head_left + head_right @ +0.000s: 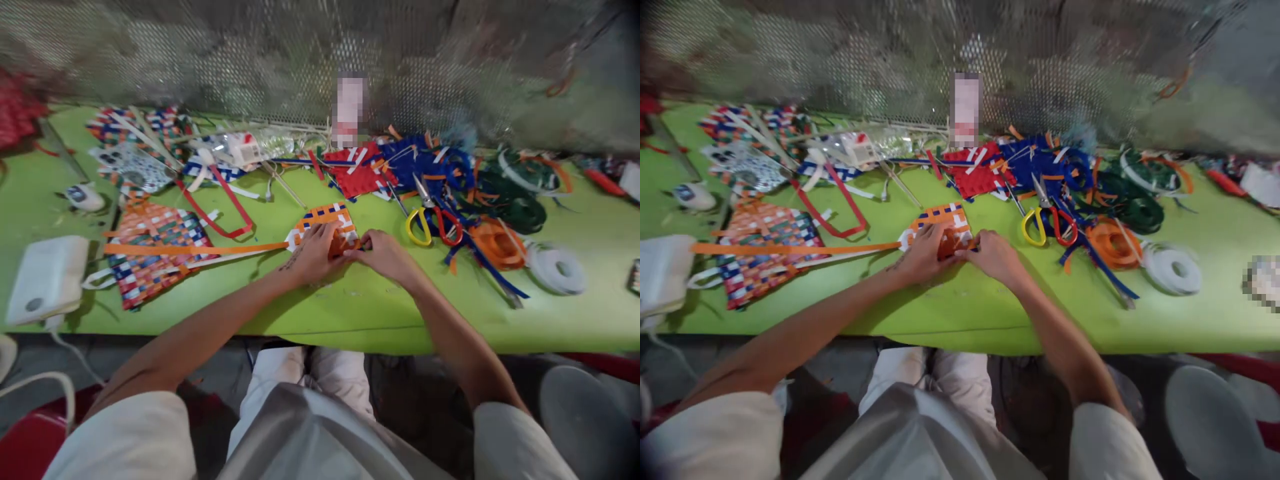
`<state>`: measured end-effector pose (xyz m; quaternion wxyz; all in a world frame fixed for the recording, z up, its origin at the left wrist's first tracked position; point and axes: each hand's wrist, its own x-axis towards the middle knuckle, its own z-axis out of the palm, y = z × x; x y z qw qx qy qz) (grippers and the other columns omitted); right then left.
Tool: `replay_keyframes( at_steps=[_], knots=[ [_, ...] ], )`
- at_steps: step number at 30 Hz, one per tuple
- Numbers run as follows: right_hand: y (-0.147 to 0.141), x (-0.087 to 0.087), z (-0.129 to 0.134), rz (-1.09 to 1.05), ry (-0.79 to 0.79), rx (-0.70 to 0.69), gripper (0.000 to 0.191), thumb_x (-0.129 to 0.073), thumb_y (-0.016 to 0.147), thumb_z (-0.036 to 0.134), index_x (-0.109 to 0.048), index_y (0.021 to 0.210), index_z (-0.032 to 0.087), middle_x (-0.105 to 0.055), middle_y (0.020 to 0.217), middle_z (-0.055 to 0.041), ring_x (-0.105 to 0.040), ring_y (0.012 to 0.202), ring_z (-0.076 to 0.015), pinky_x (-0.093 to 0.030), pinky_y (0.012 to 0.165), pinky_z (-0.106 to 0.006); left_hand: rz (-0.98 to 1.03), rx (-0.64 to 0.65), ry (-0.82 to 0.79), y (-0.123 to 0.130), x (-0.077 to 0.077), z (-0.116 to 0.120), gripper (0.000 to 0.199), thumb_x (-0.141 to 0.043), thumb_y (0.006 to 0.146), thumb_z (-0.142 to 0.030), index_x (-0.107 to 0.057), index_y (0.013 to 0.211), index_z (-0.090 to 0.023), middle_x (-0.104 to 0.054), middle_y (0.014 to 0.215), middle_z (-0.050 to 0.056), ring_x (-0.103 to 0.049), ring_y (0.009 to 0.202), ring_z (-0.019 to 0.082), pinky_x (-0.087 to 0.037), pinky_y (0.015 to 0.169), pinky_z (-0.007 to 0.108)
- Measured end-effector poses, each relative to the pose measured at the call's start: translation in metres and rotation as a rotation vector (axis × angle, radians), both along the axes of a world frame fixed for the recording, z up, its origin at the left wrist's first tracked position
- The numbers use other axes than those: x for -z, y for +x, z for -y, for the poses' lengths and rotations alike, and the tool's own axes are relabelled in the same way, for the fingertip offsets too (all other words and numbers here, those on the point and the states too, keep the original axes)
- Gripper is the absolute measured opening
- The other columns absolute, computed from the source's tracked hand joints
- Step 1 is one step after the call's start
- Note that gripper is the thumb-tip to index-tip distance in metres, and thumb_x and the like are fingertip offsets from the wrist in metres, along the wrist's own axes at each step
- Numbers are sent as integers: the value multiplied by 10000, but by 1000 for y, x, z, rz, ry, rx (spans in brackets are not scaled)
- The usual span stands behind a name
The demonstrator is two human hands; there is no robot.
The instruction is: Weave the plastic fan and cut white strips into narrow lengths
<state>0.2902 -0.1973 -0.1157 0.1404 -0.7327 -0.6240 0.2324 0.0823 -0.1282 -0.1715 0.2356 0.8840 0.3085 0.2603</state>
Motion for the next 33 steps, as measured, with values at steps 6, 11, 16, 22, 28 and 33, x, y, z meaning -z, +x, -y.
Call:
replay_keyframes(
  at_steps=[6, 11, 16, 22, 28, 33],
  knots=[
    [-3, -14, -37, 128, -78, 26, 491, -894, 819, 442, -727, 1138, 108, -771, 1186, -196, -727, 1000, -289, -494, 760, -315, 104, -93, -41, 4, -4, -18, 680, -782, 902, -410, -510, 1470, -153, -618, 1483, 228, -593, 1370, 392, -479, 1181, 571],
    [-2, -10, -48, 125, -123, 49, 465, -975, 720, 309, -710, 1060, 135, -786, 1107, -164, -722, 996, -298, -484, 767, -311, -204, -455, -88, -2, -25, -58, 955, -935, 732, -481, -541, 1520, -114, -575, 1525, 290, -575, 1387, 484, -493, 1119, 573],
    [11, 4, -46, 1, 13, 8, 444, -951, 687, 250, -650, 1001, 166, -747, 954, -50, -679, 861, -211, -455, 677, -258, -391, -275, -378, -4, -48, -101, 520, -1007, 563, -565, -743, 740, -154, -680, 687, 83, -678, 787, 320, -481, 719, 362],
    [37, 8, -45, -439, 317, -13, 652, -857, 728, 354, -568, 1290, 195, -663, 865, 42, -660, 798, -175, -528, 728, -278, 179, -144, -708, -3, -63, -90, 442, -993, 572, -420, -787, 874, -172, -769, 794, 61, -655, 704, 229, -500, 662, 322],
    [38, -31, -32, -783, 513, -34, 564, -801, 732, 653, -678, 1047, 202, -739, 996, -65, -686, 895, -210, -571, 845, -356, 650, -166, -700, -9, -103, -29, 461, -914, 763, -377, -739, 1141, -179, -798, 1196, 147, -762, 1042, 301, -621, 958, 475],
    [22, -90, -7, -802, 768, -107, 496, -796, 812, 577, -687, 1157, 237, -760, 1142, -84, -712, 1033, -228, -595, 956, -384, 763, -78, -472, -10, -169, 6, 492, -837, 907, -490, -689, 1290, -219, -754, 1332, 124, -714, 1259, 336, -584, 1090, 501]
  ],
)
